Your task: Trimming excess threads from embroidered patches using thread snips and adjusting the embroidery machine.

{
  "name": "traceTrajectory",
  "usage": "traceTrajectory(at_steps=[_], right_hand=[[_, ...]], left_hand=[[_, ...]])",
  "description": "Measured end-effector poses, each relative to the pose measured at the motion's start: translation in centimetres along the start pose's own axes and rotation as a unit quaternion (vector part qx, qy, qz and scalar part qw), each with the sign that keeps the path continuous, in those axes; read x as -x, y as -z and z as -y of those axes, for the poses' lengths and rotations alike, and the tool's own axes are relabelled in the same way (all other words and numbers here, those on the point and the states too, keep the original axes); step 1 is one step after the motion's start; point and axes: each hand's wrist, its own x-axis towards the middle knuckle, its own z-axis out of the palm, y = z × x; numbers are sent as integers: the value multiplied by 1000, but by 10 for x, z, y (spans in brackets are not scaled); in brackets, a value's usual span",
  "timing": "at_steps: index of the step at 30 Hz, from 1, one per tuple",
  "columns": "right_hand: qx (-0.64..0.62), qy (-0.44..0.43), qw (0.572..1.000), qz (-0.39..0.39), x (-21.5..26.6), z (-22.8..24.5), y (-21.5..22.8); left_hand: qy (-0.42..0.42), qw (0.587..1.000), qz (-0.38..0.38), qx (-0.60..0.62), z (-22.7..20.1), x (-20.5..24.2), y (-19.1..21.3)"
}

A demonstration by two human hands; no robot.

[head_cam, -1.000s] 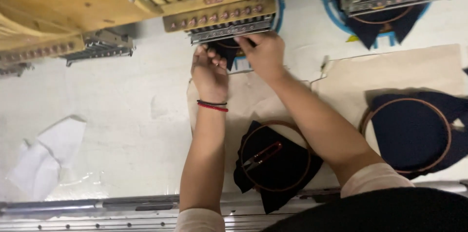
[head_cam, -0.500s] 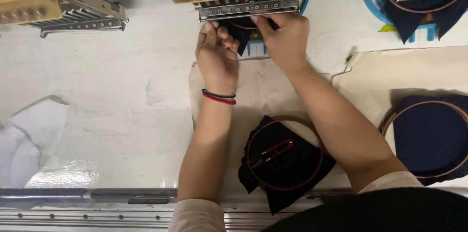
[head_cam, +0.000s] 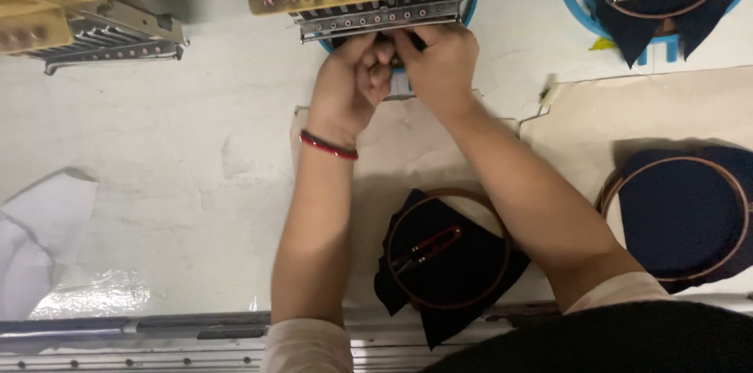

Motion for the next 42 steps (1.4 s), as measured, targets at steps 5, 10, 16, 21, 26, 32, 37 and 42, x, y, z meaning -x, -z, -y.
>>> traceTrajectory(at_steps=[5,10,16,21,26,32,37,42], right_hand=[[6,-10,1000,-19,1,-4,-4],[-73,-46,996,-33,4,-9,-7],[-72,-39,996,-30,4,-7,-3],[-69,-38,997,-13,-2,3,5],[-76,-37,996,-18,-3,1,4],[-146,-40,988,-14,-6,13,18],[-253,-98,962,-14,-3,18,29],[-315,-109,943,-6,-11,15,27]], left_hand=[[50,994,54,77,-9,-12,-1],[16,996,-11,84,3,-23,6],[-25,989,-147,25,13,-40,-8],[-74,961,-260,61,19,-58,-11],[-123,936,-323,70,33,-79,-8],[-199,903,-375,-62,47,-74,-20],[-241,811,-420,-328,20,-17,24],[-331,770,-427,-339,-58,82,117]])
